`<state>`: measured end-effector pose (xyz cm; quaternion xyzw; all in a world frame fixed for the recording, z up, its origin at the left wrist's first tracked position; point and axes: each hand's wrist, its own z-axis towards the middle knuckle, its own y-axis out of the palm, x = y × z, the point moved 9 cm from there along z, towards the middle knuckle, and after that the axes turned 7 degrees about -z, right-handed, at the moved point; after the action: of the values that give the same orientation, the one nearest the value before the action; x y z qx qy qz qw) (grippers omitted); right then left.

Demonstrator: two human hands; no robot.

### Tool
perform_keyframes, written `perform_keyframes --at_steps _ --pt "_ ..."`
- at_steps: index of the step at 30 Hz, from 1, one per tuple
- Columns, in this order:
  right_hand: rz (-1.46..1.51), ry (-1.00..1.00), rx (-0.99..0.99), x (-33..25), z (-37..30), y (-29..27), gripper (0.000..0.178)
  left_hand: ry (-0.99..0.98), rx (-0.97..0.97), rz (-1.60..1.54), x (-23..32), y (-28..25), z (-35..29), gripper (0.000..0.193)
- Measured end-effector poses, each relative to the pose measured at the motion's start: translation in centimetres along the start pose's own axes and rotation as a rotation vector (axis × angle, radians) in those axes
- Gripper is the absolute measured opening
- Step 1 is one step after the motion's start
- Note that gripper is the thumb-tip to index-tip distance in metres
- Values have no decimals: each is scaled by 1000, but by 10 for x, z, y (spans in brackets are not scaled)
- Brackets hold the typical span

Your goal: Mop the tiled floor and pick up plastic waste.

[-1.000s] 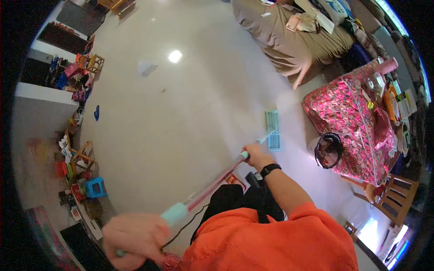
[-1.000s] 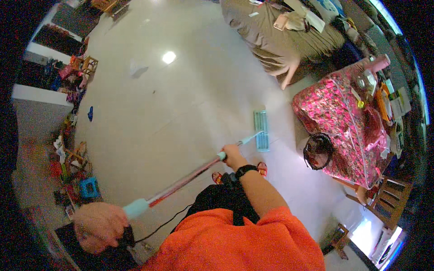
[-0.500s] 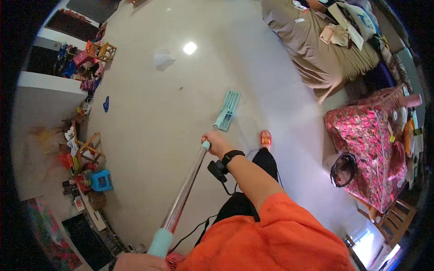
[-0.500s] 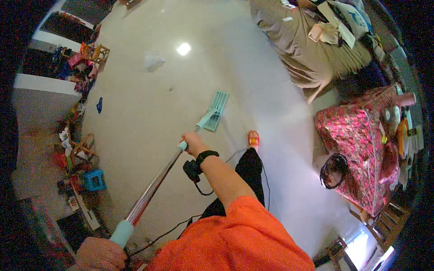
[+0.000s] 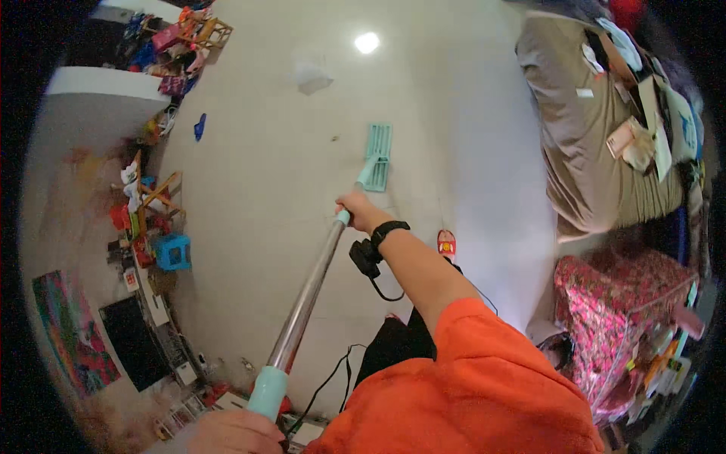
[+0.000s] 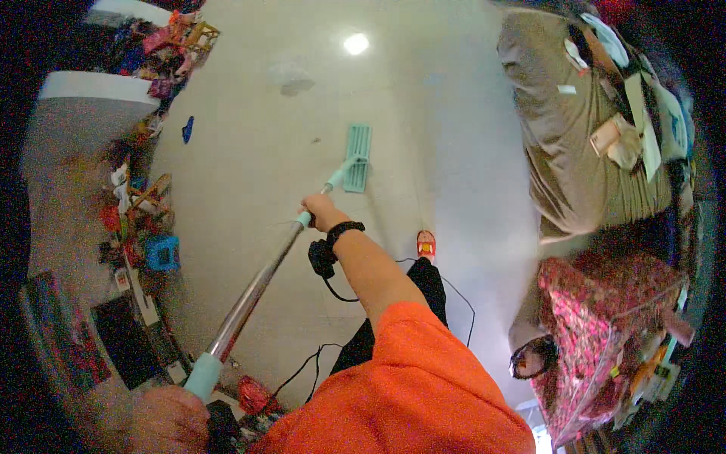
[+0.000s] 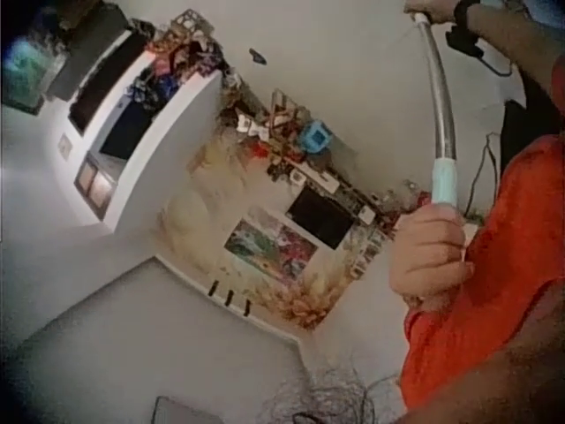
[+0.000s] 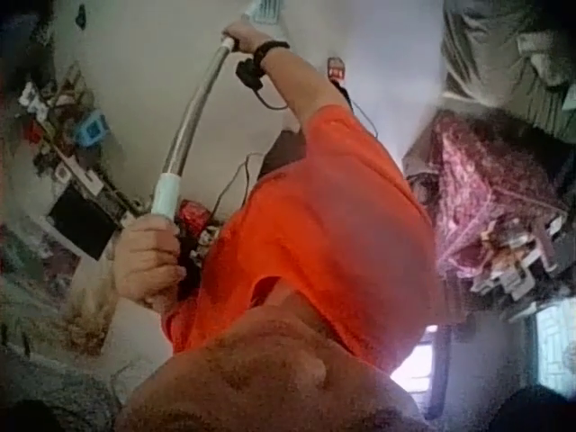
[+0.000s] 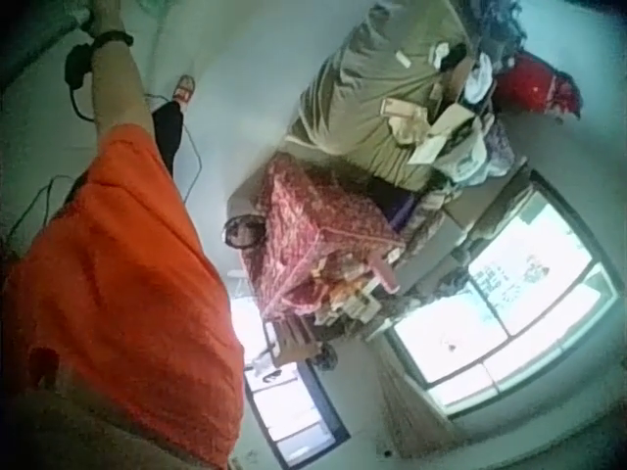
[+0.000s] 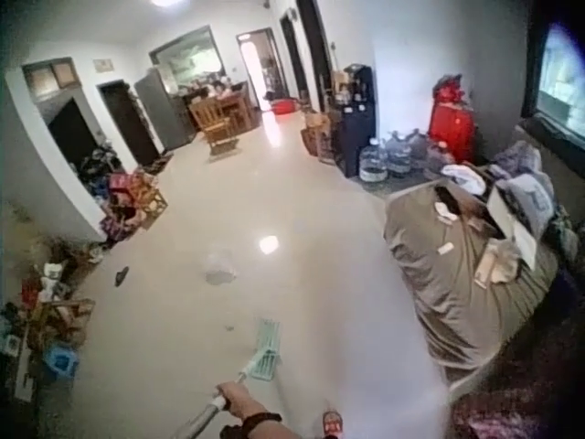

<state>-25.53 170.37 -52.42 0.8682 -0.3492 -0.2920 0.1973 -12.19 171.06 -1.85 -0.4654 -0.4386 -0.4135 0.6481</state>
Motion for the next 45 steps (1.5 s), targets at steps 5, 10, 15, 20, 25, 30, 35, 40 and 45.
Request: perform_keyframes --at_steps 5,10,15,20,25,30,35,40,45 --pt "219 4 23 -11 -40 13 5 100 8 -12 33 -12 2 14" --pt "161 -12 156 -20 -99 -13 5 160 21 -10 72 -22 -7 14" --pt "170 -71 279 -15 -140 -59 6 222 -109 -134 74 -16 -17 21" --pt "304 -176 433 9 -156 -144 7 167 -300 -248 54 1 -8 10" --pt "393 -249 469 7 -192 -209 7 186 -187 -364 33 26 17 14" --pt "419 -353 668 9 -200 -321 12 16 -592 -366 -20 72 49 22" --pt "430 -315 525 2 -172 -328 15 -49 -262 -367 -30 55 81 17" --pt "-1490 -618 617 -87 -146 -226 14 111 -76 -251 -7 13 88 15" --pt "-1481 -651 383 -92 -82 -117 20 4 15 -190 12 -17 82 11"
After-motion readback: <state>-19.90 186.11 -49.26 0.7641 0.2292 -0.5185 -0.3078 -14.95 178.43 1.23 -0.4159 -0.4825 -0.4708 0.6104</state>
